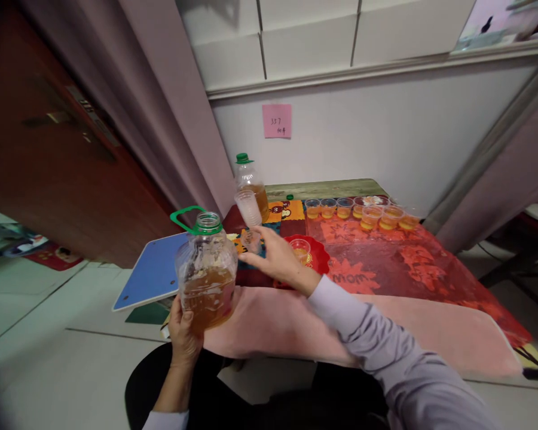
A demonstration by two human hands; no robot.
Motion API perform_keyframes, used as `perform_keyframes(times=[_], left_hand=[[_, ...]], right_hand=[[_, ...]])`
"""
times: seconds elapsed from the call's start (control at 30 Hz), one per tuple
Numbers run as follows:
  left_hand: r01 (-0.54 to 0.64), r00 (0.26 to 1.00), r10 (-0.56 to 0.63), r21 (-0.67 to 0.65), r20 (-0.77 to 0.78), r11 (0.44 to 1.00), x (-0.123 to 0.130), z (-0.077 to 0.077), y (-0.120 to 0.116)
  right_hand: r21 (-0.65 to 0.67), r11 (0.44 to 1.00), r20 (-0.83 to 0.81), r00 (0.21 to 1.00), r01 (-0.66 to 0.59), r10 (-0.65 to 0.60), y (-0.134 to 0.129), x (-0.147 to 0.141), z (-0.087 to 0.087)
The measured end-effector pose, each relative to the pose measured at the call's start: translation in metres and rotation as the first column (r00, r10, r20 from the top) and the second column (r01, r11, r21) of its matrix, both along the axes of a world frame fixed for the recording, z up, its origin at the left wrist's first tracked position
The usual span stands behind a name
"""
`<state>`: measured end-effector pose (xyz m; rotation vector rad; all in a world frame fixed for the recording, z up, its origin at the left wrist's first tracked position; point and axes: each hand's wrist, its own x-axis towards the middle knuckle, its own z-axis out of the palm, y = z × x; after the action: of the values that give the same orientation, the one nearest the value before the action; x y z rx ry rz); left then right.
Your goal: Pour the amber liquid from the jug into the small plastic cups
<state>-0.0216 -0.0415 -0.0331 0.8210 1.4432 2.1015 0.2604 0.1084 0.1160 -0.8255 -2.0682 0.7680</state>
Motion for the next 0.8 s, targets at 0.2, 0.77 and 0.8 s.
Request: perform_keyframes(times=[0.2,0.77,0.8], left_hand=[[-0.024,0.997,0.021,-0.034,-0.075,0.999,0.000,-0.002,0.000],[-0.069,0.995,0.074,-0.088,0.066,0.994,-0.003,0.008,0.004],[-0.068,0.996,0.074,-0.088,0.059,0.994,-0.004,0.007,0.004]], right_hand=[[0.163,0.947,0.683,0.661,0.276,-0.311,0.043,0.077,-0.018],[0.108,0.922,0.461,0.803,0.372,-0.377,0.069,0.110,-0.016],[0.138,0.908,0.444,0.795,0.395,-0.413,0.080,0.120,-0.018]])
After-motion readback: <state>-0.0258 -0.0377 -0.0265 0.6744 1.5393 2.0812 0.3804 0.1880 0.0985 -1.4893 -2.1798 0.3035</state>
